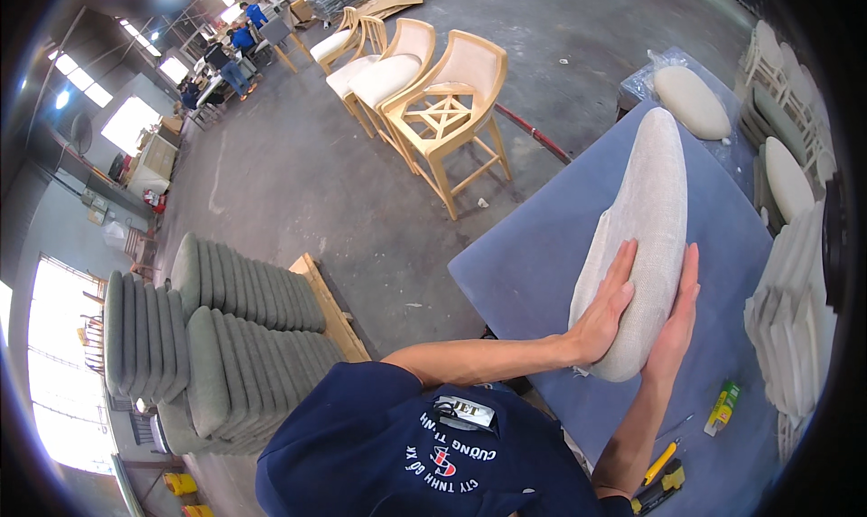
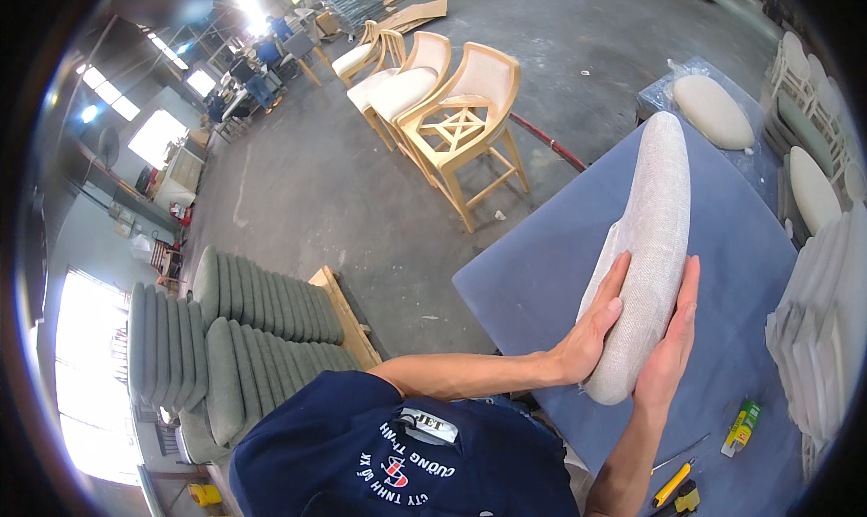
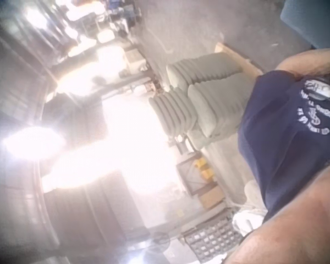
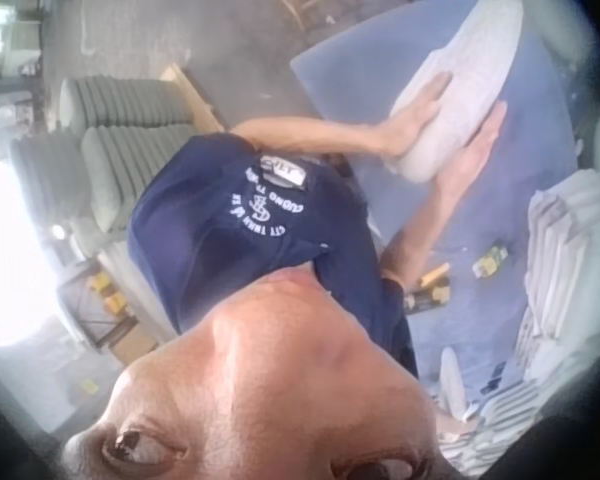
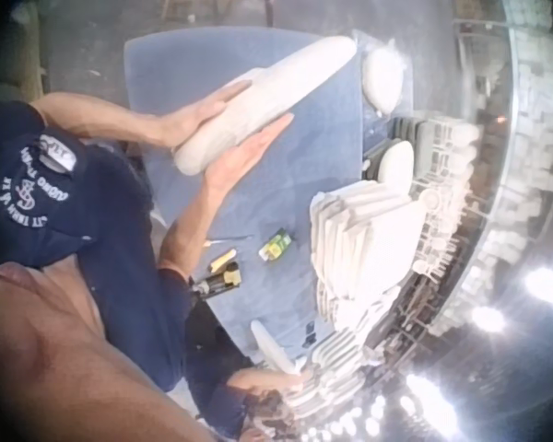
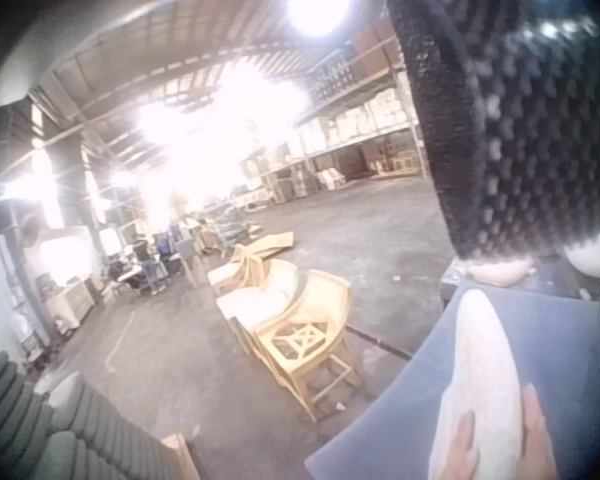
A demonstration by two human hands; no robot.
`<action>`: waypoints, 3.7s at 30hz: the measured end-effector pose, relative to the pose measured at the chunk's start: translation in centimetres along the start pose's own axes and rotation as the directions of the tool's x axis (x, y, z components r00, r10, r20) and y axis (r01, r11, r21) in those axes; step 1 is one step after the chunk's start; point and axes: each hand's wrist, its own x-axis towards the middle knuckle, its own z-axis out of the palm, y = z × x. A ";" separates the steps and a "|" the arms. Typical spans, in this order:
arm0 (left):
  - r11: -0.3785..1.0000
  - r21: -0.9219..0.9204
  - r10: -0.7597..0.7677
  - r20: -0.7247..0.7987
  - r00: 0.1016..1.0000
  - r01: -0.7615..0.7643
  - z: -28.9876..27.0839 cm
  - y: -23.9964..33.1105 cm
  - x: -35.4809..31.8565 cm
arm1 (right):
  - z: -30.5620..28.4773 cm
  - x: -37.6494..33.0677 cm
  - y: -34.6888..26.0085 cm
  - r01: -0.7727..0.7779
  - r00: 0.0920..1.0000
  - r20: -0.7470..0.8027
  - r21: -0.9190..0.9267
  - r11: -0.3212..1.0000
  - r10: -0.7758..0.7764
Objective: The person handles white foam cushions, smoothing and adjusting them on a workbench. They use a staple gun to secure fabric to the cushions and place finished cushions on a stack.
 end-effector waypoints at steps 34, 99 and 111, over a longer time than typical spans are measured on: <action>0.941 -0.312 -0.126 0.031 0.992 0.129 1.3 1.8 1.8 | -3.0 2.7 -1.0 -0.013 0.999 0.035 -0.011 1.000 0.013; 0.328 0.366 0.438 0.758 0.484 -0.871 -5.1 2.9 8.6 | 0.3 -2.5 9.1 0.130 0.991 -0.035 0.033 0.991 -0.129; 0.325 0.449 0.520 0.651 0.554 -0.833 -1.8 2.9 8.2 | -0.2 -2.6 1.9 0.166 0.986 -0.013 -0.045 0.985 -0.167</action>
